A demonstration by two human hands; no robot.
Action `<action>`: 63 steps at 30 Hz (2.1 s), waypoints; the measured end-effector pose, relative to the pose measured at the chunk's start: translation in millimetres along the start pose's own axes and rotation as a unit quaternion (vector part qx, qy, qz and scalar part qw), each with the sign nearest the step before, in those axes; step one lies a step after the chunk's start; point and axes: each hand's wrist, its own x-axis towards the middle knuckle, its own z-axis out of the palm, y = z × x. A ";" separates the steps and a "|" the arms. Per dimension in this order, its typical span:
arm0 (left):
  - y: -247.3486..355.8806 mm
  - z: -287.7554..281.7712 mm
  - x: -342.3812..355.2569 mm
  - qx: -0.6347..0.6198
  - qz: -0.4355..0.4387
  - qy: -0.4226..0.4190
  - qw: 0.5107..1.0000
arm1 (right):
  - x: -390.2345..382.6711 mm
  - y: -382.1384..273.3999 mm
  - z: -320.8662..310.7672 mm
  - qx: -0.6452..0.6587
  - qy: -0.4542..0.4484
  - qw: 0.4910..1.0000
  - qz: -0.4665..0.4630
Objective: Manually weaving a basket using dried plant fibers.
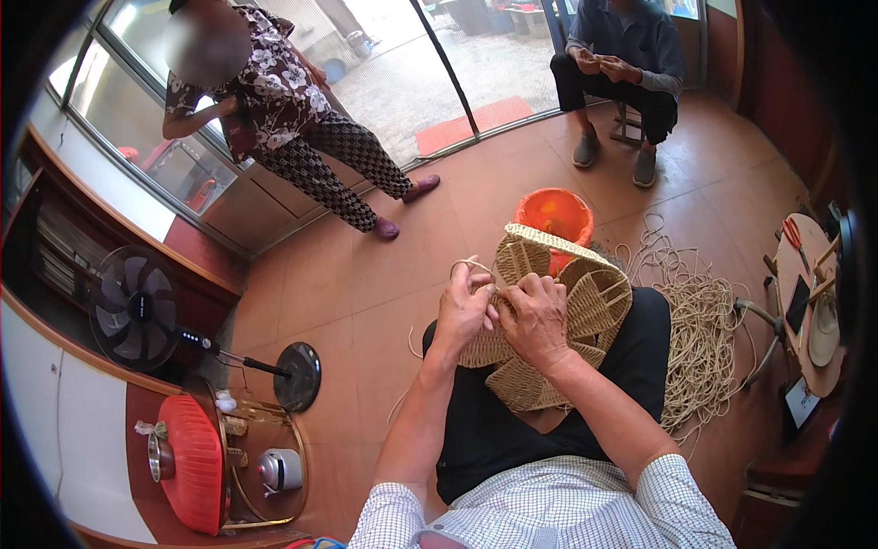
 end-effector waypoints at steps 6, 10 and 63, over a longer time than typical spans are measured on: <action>-0.2 -0.1 -5.0 -0.001 -0.019 -0.026 0.999 | -2.4 3.5 -5.1 -0.005 -0.008 1.000 -0.006; 1.0 -0.7 -18.4 -0.141 -0.045 -0.012 0.989 | -0.9 2.2 -7.3 0.005 -0.016 1.000 -0.017; -16.6 36.1 -29.7 0.335 0.246 0.182 0.891 | 38.0 28.8 -41.1 0.021 -0.066 0.992 -0.105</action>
